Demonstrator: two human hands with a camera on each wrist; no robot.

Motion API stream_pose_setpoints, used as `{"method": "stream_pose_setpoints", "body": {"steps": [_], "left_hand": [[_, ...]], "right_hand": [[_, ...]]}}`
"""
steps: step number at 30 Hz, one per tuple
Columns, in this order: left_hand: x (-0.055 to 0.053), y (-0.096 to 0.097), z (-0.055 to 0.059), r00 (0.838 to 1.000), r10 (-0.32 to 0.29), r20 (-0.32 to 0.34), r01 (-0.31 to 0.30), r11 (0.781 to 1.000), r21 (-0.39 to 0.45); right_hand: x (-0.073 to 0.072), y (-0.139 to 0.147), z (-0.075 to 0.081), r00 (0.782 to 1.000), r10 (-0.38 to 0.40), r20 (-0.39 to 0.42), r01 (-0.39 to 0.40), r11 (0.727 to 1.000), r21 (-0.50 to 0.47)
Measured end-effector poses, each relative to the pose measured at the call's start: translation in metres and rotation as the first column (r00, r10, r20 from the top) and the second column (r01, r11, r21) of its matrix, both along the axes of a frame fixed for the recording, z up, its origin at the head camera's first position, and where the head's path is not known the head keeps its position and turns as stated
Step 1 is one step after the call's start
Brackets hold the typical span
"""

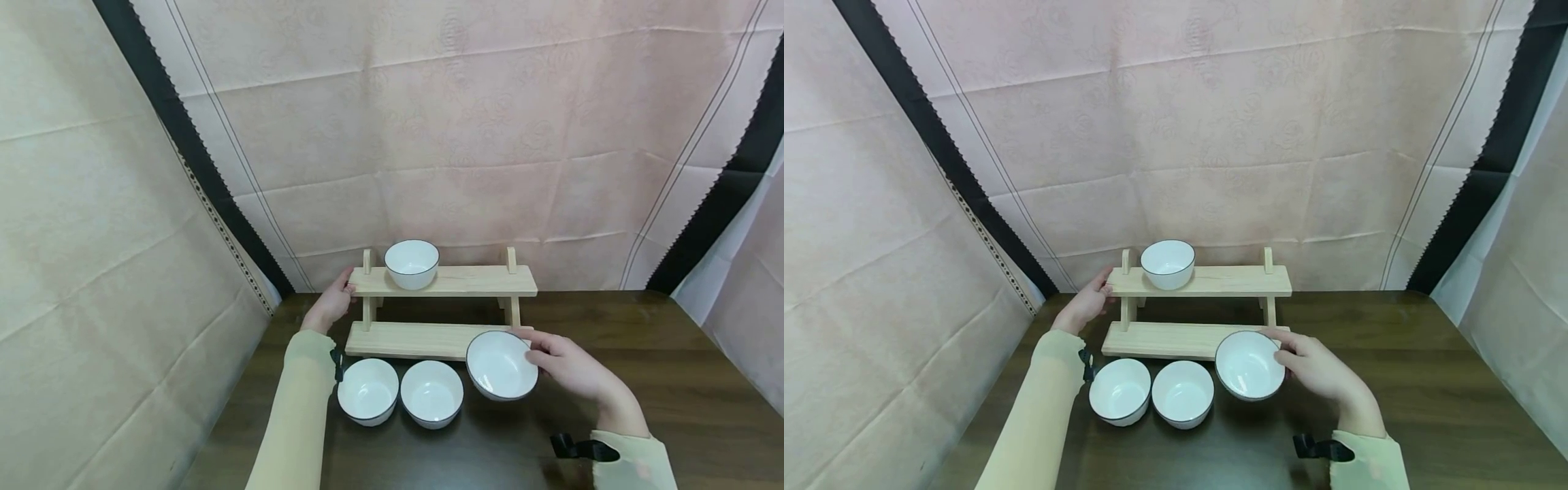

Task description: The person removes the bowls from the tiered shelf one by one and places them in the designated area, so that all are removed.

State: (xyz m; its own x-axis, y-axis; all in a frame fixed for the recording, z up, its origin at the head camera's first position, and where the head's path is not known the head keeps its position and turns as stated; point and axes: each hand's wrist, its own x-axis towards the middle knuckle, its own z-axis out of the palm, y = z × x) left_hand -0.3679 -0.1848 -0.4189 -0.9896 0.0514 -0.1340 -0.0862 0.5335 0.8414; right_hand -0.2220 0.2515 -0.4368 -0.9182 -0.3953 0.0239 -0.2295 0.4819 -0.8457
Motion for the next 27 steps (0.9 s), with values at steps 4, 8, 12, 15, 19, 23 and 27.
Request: {"method": "stream_pose_setpoints", "body": {"steps": [4, 8, 12, 15, 19, 23, 27], "left_hand": [[0.0, 0.001, 0.0, 1.0, 0.003, 0.008, -0.003, 1.0, 0.023], [-0.001, 0.001, -0.001, 1.0, 0.007, 0.012, -0.008, 1.0, 0.029], [-0.001, 0.002, -0.001, 1.0, 0.016, 0.02, -0.016, 0.999, 0.031], [-0.001, 0.001, -0.001, 1.0, 0.018, 0.026, -0.019, 0.999, 0.033], [0.0, 0.001, -0.001, 0.999, 0.012, 0.031, -0.013, 0.999, 0.033], [0.0, 0.001, 0.0, 1.0, 0.008, 0.028, -0.009, 0.999, 0.032], [0.0, 0.001, 0.0, 1.0, 0.004, 0.015, -0.004, 1.0, 0.025]], "right_hand": [[0.001, -0.002, -0.002, 0.999, 0.047, 0.012, -0.048, 0.995, 0.082], [0.001, -0.003, -0.003, 0.998, 0.064, 0.014, -0.066, 0.985, 0.158], [0.002, -0.006, -0.006, 0.998, 0.06, 0.003, -0.059, 0.972, 0.227], [0.002, -0.011, -0.007, 0.998, 0.059, -0.03, -0.048, 0.958, 0.281], [0.002, -0.019, -0.009, 0.997, 0.048, -0.061, -0.024, 0.939, 0.344], [0.002, -0.024, -0.01, 0.998, 0.024, -0.057, 0.0, 0.92, 0.392], [0.001, -0.027, -0.013, 0.997, 0.02, -0.069, 0.011, 0.91, 0.414]]}}
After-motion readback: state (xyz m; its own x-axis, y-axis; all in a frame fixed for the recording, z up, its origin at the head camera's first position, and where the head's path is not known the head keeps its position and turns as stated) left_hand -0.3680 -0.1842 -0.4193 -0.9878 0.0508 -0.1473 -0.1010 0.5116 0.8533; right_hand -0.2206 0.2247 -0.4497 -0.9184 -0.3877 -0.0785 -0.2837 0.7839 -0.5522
